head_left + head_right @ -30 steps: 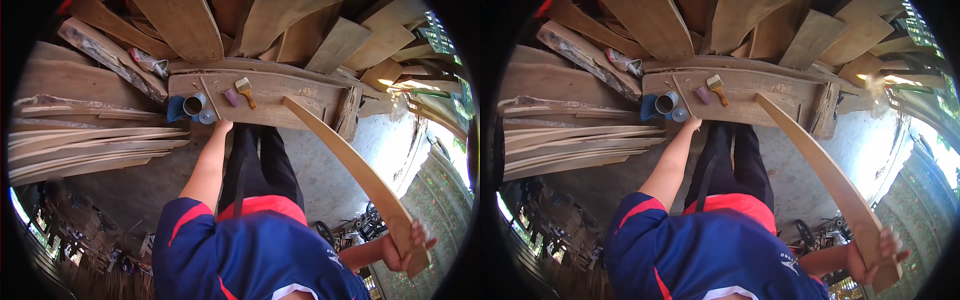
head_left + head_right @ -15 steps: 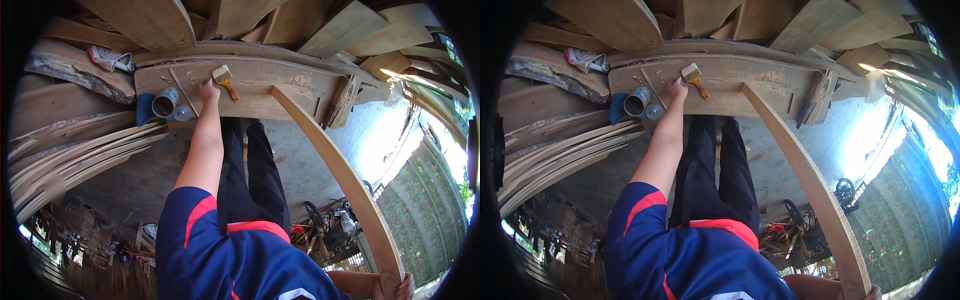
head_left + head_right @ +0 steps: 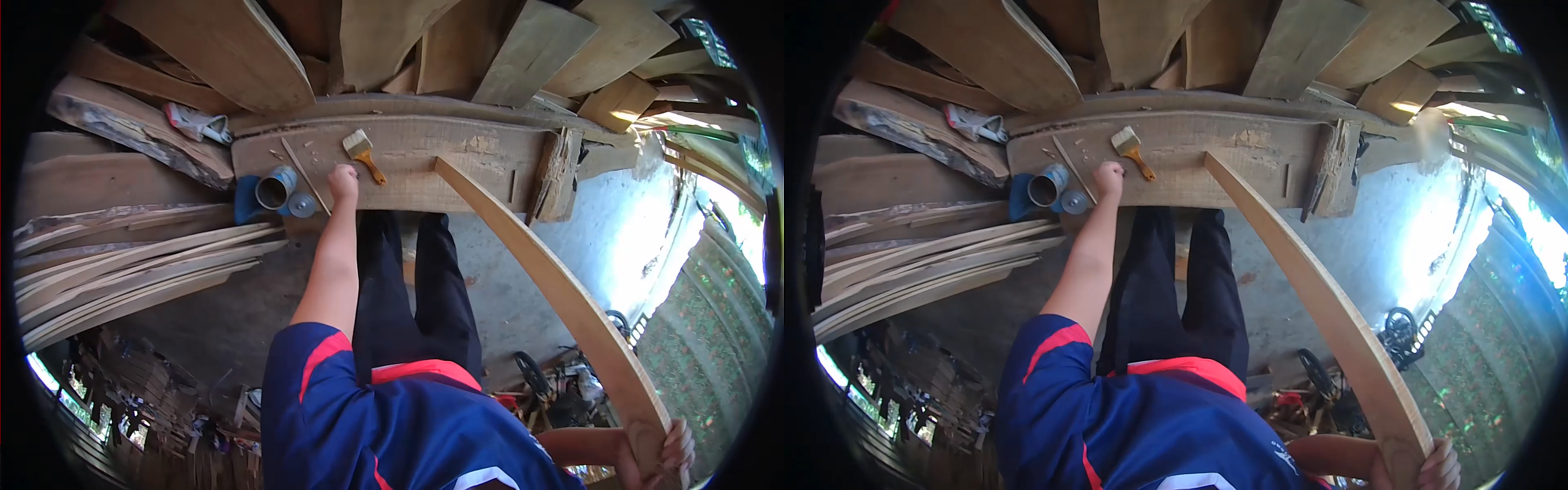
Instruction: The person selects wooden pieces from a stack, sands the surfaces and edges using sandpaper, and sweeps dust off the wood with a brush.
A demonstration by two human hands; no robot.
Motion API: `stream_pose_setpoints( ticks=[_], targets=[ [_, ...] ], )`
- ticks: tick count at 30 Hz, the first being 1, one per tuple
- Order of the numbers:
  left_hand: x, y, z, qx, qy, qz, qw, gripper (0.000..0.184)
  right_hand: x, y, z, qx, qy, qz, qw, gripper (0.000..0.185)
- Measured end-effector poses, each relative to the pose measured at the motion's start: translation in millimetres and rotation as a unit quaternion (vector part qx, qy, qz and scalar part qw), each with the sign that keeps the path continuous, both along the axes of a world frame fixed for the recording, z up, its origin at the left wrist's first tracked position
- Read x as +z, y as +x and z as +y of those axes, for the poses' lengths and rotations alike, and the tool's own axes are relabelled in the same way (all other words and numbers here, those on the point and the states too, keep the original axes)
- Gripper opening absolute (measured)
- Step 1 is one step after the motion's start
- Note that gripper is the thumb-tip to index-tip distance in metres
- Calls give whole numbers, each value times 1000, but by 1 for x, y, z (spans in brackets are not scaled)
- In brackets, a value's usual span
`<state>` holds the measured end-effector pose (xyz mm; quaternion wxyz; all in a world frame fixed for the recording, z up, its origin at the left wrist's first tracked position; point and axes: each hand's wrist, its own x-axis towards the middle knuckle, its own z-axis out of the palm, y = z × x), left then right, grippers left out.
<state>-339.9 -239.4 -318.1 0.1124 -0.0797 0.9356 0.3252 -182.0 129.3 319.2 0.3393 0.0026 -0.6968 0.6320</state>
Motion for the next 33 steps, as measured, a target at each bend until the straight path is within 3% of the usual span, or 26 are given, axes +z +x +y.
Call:
stream_pose_setpoints(
  ticks=[1, 2, 3, 5, 7, 9, 10, 11, 12, 14, 15, 17, 18, 21, 24, 26, 30, 33],
  targets=[
    [21, -1, 9, -14, 18, 32, 999, 6, -4, 6, 5, -10, 26, -21, 999, 45],
    [41, -1, 17, -8, 69, 46, 996, 3, -9, 17, 20, -36, -100, 77, 991, 40],
    [62, -1, 28, -2, 123, 61, 991, 2, -19, 15, 23, -45, -95, 102, 989, 41],
    [119, -2, 56, 61, 239, -65, 967, 6, -36, 25, 43, -69, -34, 84, 994, 47],
    [159, 2, 82, 30, 359, -115, 926, 7, -50, 13, 42, -93, -55, 91, 990, 49],
    [191, 12, 111, 15, 468, -112, 876, 20, -67, 9, 45, -356, -8, 92, 930, 52],
    [213, 15, 129, 64, 526, -87, 844, 26, -65, 2, 48, -194, -100, 128, 967, 51],
    [244, 16, 149, 111, 580, -63, 805, 32, -63, -6, 52, -23, -184, 161, 969, 51],
    [278, 14, 165, 182, 650, -103, 731, 38, -65, -9, 55, -31, -152, 151, 976, 50],
    [316, 10, 189, 195, 765, -143, 597, 39, -66, -10, 56, -42, -121, 124, 984, 46],
    [335, 9, 203, 170, 796, -160, 558, 43, -65, -11, 54, -42, -121, 110, 986, 43],
    [388, 14, 229, 91, 796, -256, 541, 48, -62, -11, 52, -33, -134, 100, 985, 41],
    [406, 18, 237, 17, 772, -305, 558, 50, -64, -13, 52, -27, -140, 104, 984, 40],
    [432, 39, 261, -201, 643, -294, 678, 51, -62, -22, 49, -8, -136, 96, 986, 41],
    [439, 53, 270, -275, 596, -215, 723, 47, -64, -29, 46, 7, -132, 99, 986, 41],
    [431, 54, 274, -266, 592, -183, 739, 43, -61, -30, 39, 1, -129, 80, 988, 41],
    [416, 42, 268, -130, 616, -172, 758, 26, -63, -28, 33, 14, -124, 88, 988, 41],
    [401, 33, 261, -65, 549, -142, 821, 10, -63, -22, 26, 42, -125, 94, 987, 42]
  ],
)
